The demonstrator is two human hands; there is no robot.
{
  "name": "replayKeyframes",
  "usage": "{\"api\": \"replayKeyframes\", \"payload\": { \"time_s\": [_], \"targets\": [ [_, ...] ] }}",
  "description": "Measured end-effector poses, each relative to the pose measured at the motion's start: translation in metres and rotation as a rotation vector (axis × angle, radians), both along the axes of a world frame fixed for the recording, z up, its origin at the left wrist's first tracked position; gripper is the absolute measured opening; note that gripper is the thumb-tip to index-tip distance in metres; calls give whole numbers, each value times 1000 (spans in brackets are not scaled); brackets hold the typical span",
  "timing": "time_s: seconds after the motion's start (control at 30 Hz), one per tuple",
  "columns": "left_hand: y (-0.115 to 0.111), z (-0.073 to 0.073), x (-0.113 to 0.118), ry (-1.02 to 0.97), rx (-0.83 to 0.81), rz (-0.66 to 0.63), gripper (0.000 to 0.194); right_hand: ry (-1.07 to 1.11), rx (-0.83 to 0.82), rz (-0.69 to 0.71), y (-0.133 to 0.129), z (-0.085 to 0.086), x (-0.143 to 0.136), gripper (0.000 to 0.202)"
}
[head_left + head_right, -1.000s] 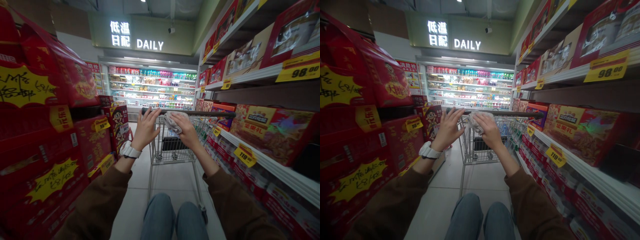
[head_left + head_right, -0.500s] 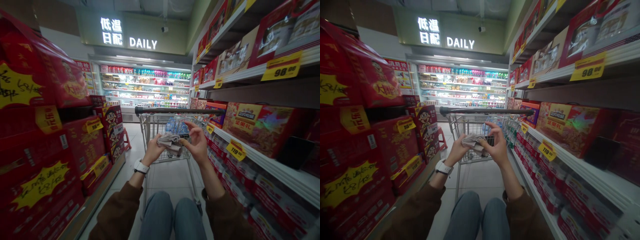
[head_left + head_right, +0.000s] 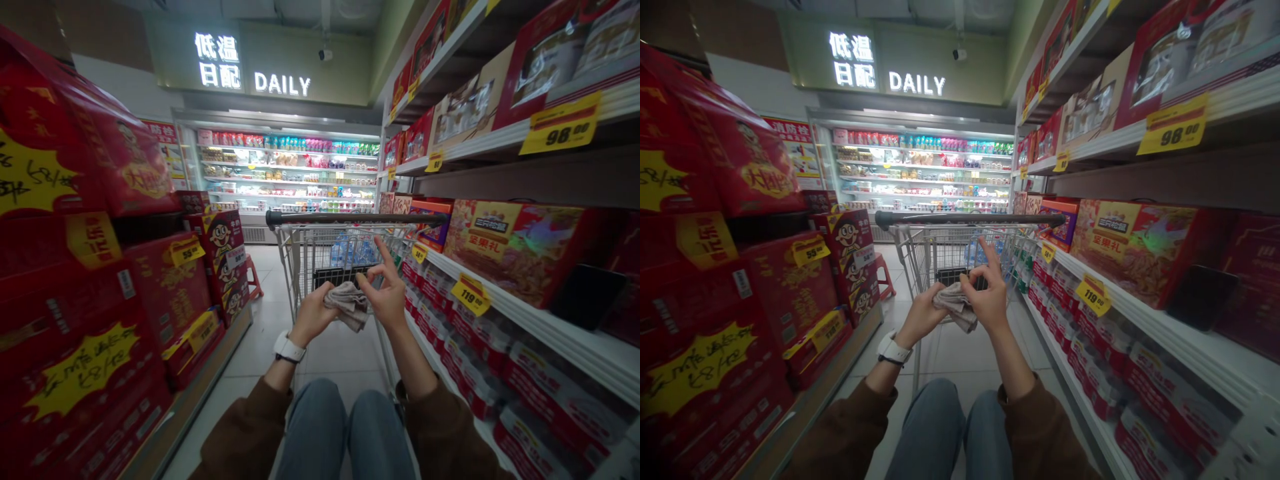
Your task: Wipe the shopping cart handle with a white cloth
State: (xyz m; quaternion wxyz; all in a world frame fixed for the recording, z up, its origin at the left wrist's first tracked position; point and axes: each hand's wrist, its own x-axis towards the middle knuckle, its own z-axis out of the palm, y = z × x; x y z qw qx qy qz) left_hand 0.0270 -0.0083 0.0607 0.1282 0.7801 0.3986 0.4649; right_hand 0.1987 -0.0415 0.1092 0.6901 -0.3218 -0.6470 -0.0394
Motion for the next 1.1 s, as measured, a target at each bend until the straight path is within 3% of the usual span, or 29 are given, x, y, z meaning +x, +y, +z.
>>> {"api": "replayKeyframes", "payload": {
  "time_s": [0.17, 0.2, 0.3, 0.37, 0.47, 0.6, 0.7, 0.8, 0.87, 0.93, 1.0, 1.1],
  "targets": [
    [-7, 0, -2, -41, 3, -3, 13, 24, -101, 180, 5, -20, 8, 15],
    [-8, 1, -2, -54, -1, -9, 13, 26, -139, 236, 7, -27, 9, 24],
    [-12, 7, 1, -88, -17, -21, 16, 76, -270, 399, 8, -51, 9, 88],
    [-15, 10, 4, -87, -16, -53, 17, 155, -363, 466, 6, -67, 6, 104],
    [-17, 10, 8, -31, -17, -151, 17, 290, -481, 480, 2, -86, 2, 89],
    [-15, -2, 6, 70, -13, -236, 30, 386, -593, 414, -2, -108, 5, 61],
    [-7, -12, 0, 160, 133, -176, 39, 509, -646, 371, -4, -125, 14, 55],
    [1, -4, -11, 324, 329, -35, 24, 601, -673, 361, -5, -135, 28, 53],
    [4, 15, -21, 422, 472, 49, 19, 570, -646, 272, -3, -130, 42, 51],
    [6, 44, -31, 468, 618, 119, 24, 475, -578, 125, 1, -113, 60, 49],
    [7, 80, -39, 467, 740, 198, 27, 367, -445, -30, 8, -82, 81, 49],
    [14, 131, -45, 455, 849, 287, 32, 206, -135, -382, 23, -17, 114, 44]
  ]
}}
